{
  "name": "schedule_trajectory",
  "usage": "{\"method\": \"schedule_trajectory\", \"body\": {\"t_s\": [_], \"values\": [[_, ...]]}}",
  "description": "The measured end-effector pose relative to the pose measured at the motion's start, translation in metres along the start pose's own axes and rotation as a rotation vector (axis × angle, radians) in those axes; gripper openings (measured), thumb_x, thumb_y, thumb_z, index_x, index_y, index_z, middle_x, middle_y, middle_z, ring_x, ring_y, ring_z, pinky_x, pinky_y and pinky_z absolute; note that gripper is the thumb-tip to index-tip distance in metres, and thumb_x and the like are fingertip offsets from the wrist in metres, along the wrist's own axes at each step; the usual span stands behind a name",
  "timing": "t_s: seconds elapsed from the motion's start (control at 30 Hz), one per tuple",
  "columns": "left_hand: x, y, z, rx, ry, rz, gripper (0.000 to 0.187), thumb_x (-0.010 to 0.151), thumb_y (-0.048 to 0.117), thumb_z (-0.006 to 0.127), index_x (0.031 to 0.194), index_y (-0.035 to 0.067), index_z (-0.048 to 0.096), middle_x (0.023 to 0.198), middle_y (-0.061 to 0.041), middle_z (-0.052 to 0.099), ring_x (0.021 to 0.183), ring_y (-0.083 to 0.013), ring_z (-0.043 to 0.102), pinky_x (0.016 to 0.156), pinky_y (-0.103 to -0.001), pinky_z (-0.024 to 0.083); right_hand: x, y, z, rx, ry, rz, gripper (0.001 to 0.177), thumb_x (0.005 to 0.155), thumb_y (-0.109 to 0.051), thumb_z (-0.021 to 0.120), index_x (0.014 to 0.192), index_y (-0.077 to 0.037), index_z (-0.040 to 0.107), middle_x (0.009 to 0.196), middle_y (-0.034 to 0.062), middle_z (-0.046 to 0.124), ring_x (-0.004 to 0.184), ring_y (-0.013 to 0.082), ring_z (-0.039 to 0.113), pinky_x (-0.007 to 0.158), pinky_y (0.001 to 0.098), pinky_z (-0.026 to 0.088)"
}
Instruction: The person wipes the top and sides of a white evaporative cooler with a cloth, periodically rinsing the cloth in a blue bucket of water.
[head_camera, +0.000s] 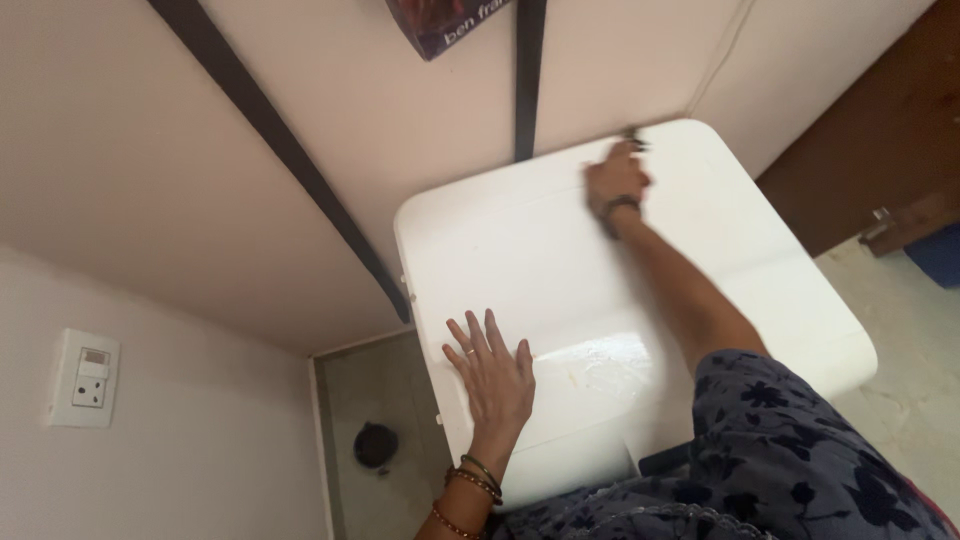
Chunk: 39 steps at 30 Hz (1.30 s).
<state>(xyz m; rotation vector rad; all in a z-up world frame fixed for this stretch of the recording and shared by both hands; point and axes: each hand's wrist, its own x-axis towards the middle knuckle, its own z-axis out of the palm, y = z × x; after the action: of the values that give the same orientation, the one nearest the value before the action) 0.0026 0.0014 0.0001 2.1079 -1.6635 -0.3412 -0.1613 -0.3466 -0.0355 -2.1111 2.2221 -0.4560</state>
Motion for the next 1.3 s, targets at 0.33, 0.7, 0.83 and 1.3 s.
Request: {"method": "schedule_trajectory", "body": {"t_s": [0.33, 0.7, 0.83, 1.3], "values": [[-0.006, -0.018, 0.023, -0.102, 0.252, 0.018, 0.080, 0.103, 0.048, 0.041, 0.156, -0.006, 0.015, 0.163, -0.035, 0.004, 0.150, -0.0557, -0.010, 0.117, -0.071, -0.003, -0.172, -0.241, 0.013, 0.059, -0.357, -0.757, 0.062, 0.095, -0.019, 0.057, 0.145, 0.012, 0.038, 0.132, 0.0270, 0.057, 0.112, 0.0322, 0.062, 0.094, 0.0446, 0.054], [-0.004, -0.036, 0.043, -0.162, 0.732, 0.121, 0.075, 0.109, 0.058, 0.020, 0.157, 0.001, 0.017, 0.165, -0.032, 0.013, 0.157, -0.0524, 0.003, 0.125, -0.073, 0.005, -0.188, -0.254, 0.115, 1.734, -1.109, -1.080, 0.041, 0.112, -0.031, 0.052, 0.146, -0.010, 0.060, 0.119, 0.0164, 0.070, 0.115, 0.0242, 0.065, 0.105, 0.0364, 0.053], [-0.005, -0.038, 0.045, -0.180, 0.709, 0.116, 0.074, 0.107, 0.059, 0.024, 0.156, 0.003, 0.021, 0.164, -0.031, 0.014, 0.156, -0.0521, 0.003, 0.123, -0.073, 0.004, -0.155, -0.189, 0.031, 1.807, -1.360, -0.269, 0.052, 0.100, -0.050, 0.056, 0.143, -0.020, 0.050, 0.119, 0.0176, 0.066, 0.093, 0.0322, 0.068, 0.068, 0.0526, 0.058], [-0.003, -0.033, 0.035, -0.118, 0.533, 0.132, 0.070, 0.101, 0.038, 0.056, 0.154, 0.004, 0.026, 0.160, -0.031, 0.016, 0.154, -0.0539, -0.001, 0.120, -0.076, 0.002, -0.057, 0.041, -0.125, 1.171, -0.451, -0.110, 0.059, 0.101, -0.050, 0.057, 0.137, -0.007, 0.041, 0.111, 0.0219, 0.065, 0.078, 0.0250, 0.068, 0.060, 0.0410, 0.058]]}}
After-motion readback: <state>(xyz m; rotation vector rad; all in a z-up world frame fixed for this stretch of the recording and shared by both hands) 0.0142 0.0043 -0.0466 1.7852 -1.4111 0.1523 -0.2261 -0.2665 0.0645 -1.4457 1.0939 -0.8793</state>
